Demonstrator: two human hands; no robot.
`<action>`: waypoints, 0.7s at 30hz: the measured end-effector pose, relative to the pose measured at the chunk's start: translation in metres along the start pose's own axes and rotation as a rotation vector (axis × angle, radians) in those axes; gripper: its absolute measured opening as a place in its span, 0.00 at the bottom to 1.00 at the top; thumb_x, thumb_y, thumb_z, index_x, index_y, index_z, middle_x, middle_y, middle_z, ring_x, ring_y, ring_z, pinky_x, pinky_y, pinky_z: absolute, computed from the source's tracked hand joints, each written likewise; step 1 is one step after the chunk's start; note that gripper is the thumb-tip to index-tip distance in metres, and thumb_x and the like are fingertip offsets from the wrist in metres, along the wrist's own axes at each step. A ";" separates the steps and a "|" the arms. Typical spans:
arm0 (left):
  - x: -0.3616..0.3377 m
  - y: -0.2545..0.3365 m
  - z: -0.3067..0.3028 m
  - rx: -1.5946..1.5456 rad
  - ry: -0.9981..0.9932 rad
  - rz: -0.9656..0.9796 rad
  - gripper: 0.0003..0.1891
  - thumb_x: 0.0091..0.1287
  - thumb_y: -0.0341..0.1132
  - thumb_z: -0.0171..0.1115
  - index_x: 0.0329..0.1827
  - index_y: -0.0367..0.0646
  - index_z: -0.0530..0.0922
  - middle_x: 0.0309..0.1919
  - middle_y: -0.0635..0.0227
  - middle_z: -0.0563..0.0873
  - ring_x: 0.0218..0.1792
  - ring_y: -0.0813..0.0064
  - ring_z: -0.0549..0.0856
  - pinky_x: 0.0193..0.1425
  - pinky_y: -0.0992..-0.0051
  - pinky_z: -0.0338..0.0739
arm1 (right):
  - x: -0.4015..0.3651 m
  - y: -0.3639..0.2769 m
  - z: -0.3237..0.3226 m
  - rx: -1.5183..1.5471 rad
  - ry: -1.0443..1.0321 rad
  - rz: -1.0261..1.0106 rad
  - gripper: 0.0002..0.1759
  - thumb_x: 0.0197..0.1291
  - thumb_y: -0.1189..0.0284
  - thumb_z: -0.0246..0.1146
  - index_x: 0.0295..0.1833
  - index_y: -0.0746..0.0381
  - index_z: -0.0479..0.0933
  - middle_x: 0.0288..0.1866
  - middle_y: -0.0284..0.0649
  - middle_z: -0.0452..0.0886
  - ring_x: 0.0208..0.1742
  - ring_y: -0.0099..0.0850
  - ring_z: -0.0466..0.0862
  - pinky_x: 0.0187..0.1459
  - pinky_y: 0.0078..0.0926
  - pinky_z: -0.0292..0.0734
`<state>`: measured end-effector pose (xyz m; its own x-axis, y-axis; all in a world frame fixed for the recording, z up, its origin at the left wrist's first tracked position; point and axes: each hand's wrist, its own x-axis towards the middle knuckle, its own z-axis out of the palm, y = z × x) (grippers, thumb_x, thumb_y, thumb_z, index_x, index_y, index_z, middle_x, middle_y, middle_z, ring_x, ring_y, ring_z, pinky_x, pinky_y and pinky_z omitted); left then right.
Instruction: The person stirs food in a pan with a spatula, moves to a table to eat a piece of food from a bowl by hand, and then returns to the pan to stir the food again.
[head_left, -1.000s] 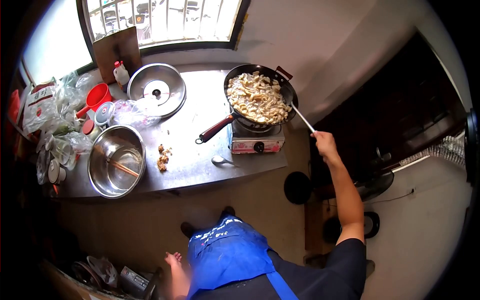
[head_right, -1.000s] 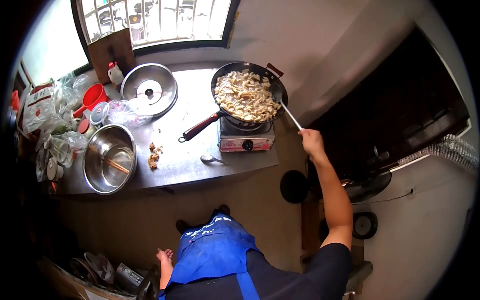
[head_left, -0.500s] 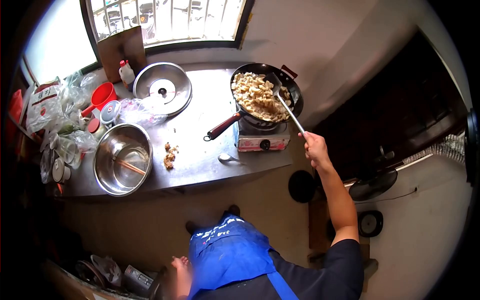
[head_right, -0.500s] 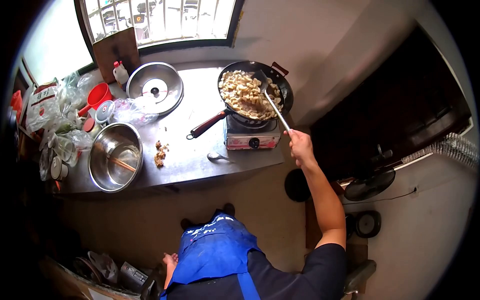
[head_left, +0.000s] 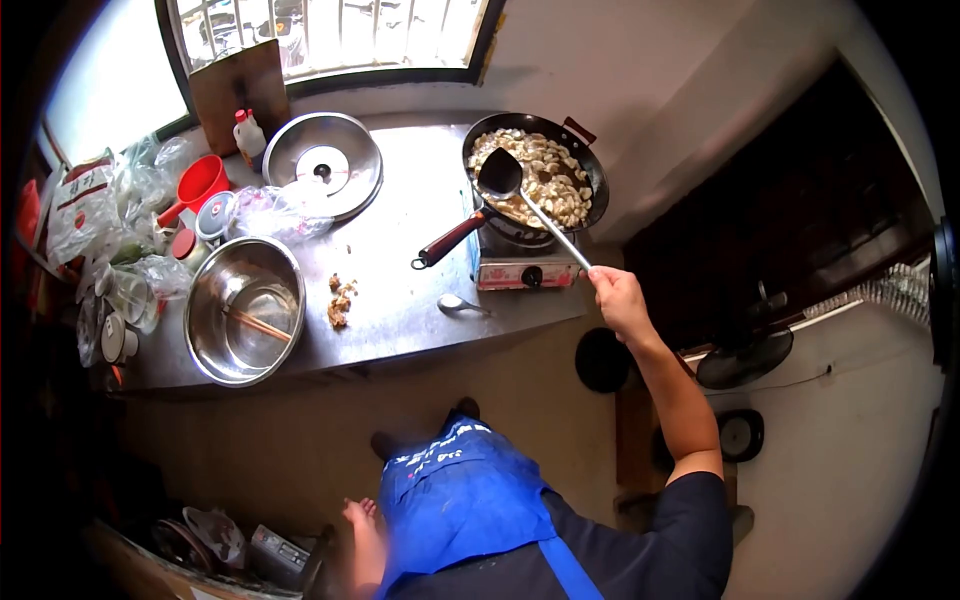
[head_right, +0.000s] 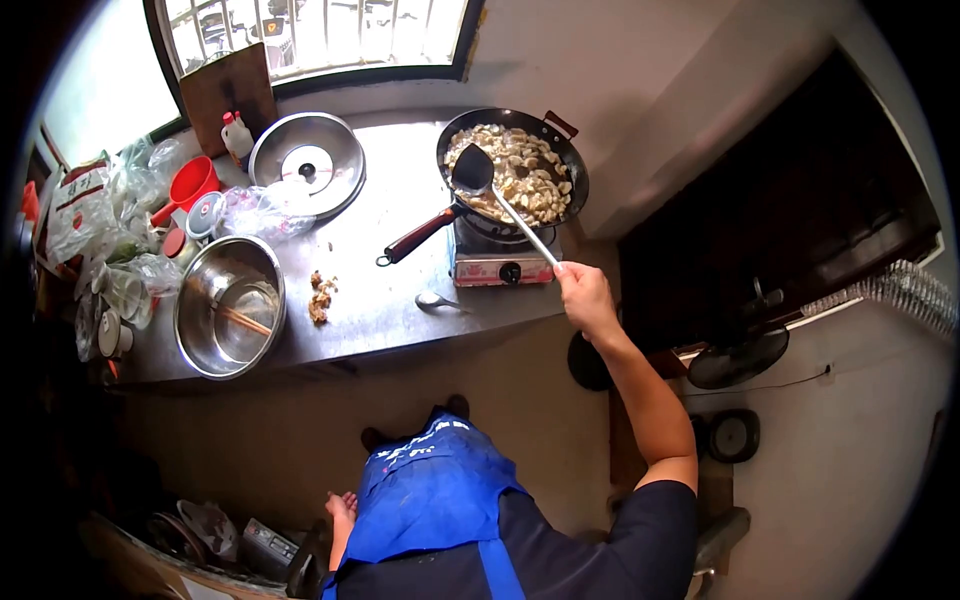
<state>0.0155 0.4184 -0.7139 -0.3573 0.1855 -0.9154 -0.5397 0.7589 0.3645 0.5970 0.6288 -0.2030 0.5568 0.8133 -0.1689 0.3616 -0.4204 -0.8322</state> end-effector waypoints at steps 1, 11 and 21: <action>-0.002 0.000 0.000 0.008 0.000 0.000 0.23 0.80 0.53 0.43 0.65 0.45 0.63 0.38 0.53 0.85 0.30 0.60 0.86 0.31 0.63 0.83 | -0.002 0.003 0.002 -0.232 0.081 -0.149 0.16 0.73 0.63 0.57 0.46 0.64 0.84 0.16 0.36 0.73 0.18 0.31 0.73 0.24 0.29 0.66; 0.000 0.002 0.003 0.040 0.019 0.012 0.26 0.78 0.58 0.42 0.62 0.43 0.68 0.40 0.57 0.85 0.37 0.60 0.85 0.40 0.60 0.81 | 0.003 0.029 -0.003 -0.757 0.325 -0.390 0.13 0.71 0.63 0.56 0.43 0.61 0.81 0.25 0.54 0.82 0.31 0.58 0.83 0.35 0.54 0.76; 0.001 0.012 0.007 0.040 -0.006 -0.009 0.25 0.80 0.55 0.42 0.68 0.46 0.60 0.42 0.50 0.85 0.34 0.57 0.87 0.34 0.61 0.84 | 0.024 0.031 -0.046 -0.814 0.516 -0.336 0.15 0.72 0.64 0.55 0.50 0.63 0.81 0.28 0.55 0.84 0.33 0.58 0.85 0.36 0.53 0.79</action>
<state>0.0139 0.4321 -0.7116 -0.3480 0.1826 -0.9195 -0.5116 0.7850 0.3495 0.6556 0.6171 -0.2086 0.5178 0.7479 0.4153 0.8500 -0.5048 -0.1506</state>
